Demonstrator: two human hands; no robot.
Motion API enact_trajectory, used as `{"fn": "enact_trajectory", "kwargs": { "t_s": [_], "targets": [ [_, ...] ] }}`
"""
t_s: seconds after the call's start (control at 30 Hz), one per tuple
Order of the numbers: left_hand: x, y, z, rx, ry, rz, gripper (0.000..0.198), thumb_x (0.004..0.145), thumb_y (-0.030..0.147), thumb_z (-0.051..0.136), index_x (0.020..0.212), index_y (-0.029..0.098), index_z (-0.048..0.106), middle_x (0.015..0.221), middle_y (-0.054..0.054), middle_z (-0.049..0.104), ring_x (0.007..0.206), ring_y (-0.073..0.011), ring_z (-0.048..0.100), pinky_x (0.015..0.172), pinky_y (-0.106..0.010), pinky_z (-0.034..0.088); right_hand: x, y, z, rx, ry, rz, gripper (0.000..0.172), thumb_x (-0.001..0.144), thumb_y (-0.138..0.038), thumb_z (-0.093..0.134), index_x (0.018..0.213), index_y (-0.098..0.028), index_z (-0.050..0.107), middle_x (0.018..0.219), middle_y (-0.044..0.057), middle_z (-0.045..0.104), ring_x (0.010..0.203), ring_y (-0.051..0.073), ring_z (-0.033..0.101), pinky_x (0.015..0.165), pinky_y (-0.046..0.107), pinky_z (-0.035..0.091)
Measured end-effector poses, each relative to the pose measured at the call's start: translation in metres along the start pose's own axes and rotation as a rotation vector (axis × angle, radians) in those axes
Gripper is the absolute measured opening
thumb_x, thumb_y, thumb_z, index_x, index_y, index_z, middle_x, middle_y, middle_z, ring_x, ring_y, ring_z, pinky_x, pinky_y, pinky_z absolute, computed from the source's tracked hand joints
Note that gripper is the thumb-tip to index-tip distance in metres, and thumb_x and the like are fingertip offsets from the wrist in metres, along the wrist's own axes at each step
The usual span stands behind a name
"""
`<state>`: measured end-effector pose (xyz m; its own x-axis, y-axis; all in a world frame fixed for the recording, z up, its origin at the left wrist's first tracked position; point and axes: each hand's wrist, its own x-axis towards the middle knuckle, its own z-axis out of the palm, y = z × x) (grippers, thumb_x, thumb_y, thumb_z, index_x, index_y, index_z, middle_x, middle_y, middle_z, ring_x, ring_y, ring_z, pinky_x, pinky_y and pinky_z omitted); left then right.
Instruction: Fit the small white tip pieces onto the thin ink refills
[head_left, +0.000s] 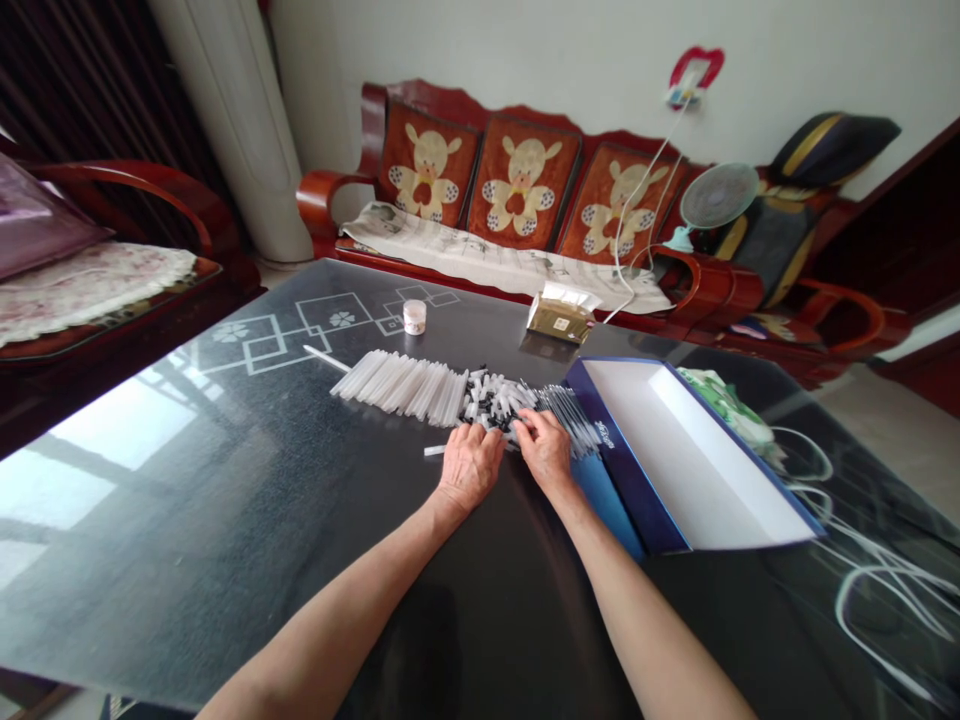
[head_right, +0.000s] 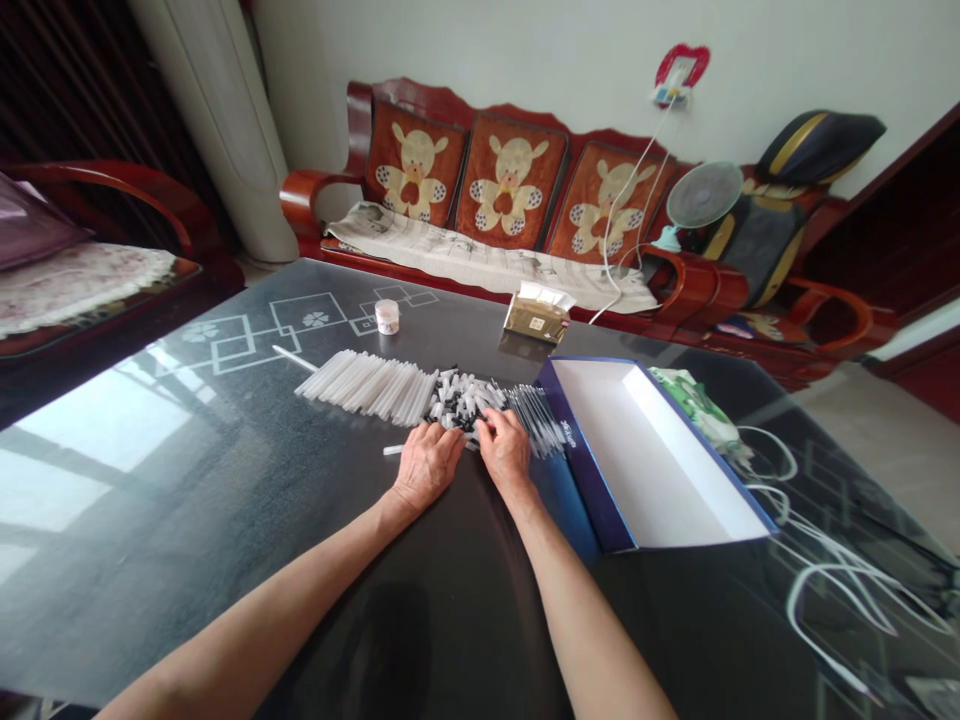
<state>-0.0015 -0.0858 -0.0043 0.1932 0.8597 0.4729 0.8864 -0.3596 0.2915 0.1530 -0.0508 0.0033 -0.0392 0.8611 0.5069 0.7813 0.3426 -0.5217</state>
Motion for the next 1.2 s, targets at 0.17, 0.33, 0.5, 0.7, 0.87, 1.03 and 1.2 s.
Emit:
{"fn": "enact_trajectory", "kwargs": {
  "t_s": [0.17, 0.33, 0.5, 0.7, 0.87, 1.03, 1.2],
  "targets": [
    [0.0, 0.001, 0.002, 0.0, -0.002, 0.025, 0.032, 0.098, 0.033, 0.036, 0.095, 0.02, 0.065, 0.082, -0.006, 0.061, 0.079, -0.0204, 0.052, 0.075, -0.034, 0.038, -0.016, -0.011, -0.01, 0.169, 0.018, -0.034, 0.023, 0.089, -0.029, 0.051, 0.094, -0.019, 0.07, 0.087, 0.006, 0.068, 0.077, 0.017, 0.064, 0.075, 0.028, 0.05],
    [-0.001, 0.0, 0.003, -0.016, 0.003, 0.082, 0.034, 0.099, 0.031, 0.034, 0.1, 0.018, 0.065, 0.082, -0.007, 0.061, 0.078, -0.0199, 0.053, 0.075, -0.032, 0.04, -0.029, -0.017, -0.011, 0.365, -0.048, 0.101, 0.018, 0.084, -0.032, 0.057, 0.086, -0.019, 0.07, 0.085, 0.005, 0.07, 0.076, 0.017, 0.065, 0.073, 0.029, 0.051],
    [-0.002, 0.0, 0.0, -0.043, -0.002, 0.136, 0.033, 0.097, 0.032, 0.038, 0.119, 0.025, 0.062, 0.08, -0.006, 0.06, 0.076, -0.0188, 0.054, 0.073, -0.03, 0.041, -0.032, -0.01, -0.012, 0.592, -0.145, 0.399, 0.023, 0.079, -0.04, 0.062, 0.085, -0.018, 0.067, 0.069, 0.001, 0.067, 0.057, 0.013, 0.059, 0.056, 0.025, 0.048],
    [-0.002, 0.0, 0.0, -0.04, -0.003, 0.067, 0.035, 0.096, 0.042, 0.041, 0.093, 0.026, 0.071, 0.075, -0.005, 0.059, 0.074, -0.018, 0.054, 0.069, -0.029, 0.039, -0.029, 0.005, -0.04, 0.455, 0.065, 0.412, 0.029, 0.083, -0.044, 0.055, 0.091, -0.017, 0.063, 0.082, 0.007, 0.068, 0.068, 0.017, 0.062, 0.055, 0.026, 0.048],
    [-0.003, 0.0, 0.0, -0.012, 0.028, 0.095, 0.034, 0.095, 0.04, 0.041, 0.089, 0.025, 0.071, 0.073, -0.005, 0.058, 0.073, -0.0182, 0.052, 0.068, -0.029, 0.037, -0.028, -0.016, -0.049, -0.084, -0.018, -0.22, 0.029, 0.088, -0.026, 0.053, 0.114, -0.017, 0.062, 0.114, 0.012, 0.065, 0.111, 0.025, 0.057, 0.098, 0.043, 0.042],
    [-0.002, 0.0, 0.0, -0.019, 0.086, 0.129, 0.031, 0.095, 0.039, 0.043, 0.097, 0.024, 0.069, 0.076, -0.005, 0.058, 0.074, -0.0196, 0.051, 0.069, -0.031, 0.038, -0.023, -0.03, -0.051, -0.28, -0.258, -0.318, 0.025, 0.094, -0.019, 0.043, 0.097, -0.02, 0.068, 0.09, 0.007, 0.068, 0.084, 0.018, 0.062, 0.081, 0.029, 0.046],
    [-0.002, -0.003, 0.004, 0.0, 0.158, 0.117, 0.029, 0.093, 0.021, 0.043, 0.114, 0.017, 0.063, 0.078, -0.007, 0.059, 0.074, -0.0208, 0.051, 0.071, -0.034, 0.039, 0.007, -0.013, -0.079, -0.464, -0.271, -0.175, 0.024, 0.093, -0.022, 0.046, 0.092, -0.019, 0.069, 0.095, 0.007, 0.064, 0.086, 0.016, 0.061, 0.078, 0.024, 0.044]
  ]
}}
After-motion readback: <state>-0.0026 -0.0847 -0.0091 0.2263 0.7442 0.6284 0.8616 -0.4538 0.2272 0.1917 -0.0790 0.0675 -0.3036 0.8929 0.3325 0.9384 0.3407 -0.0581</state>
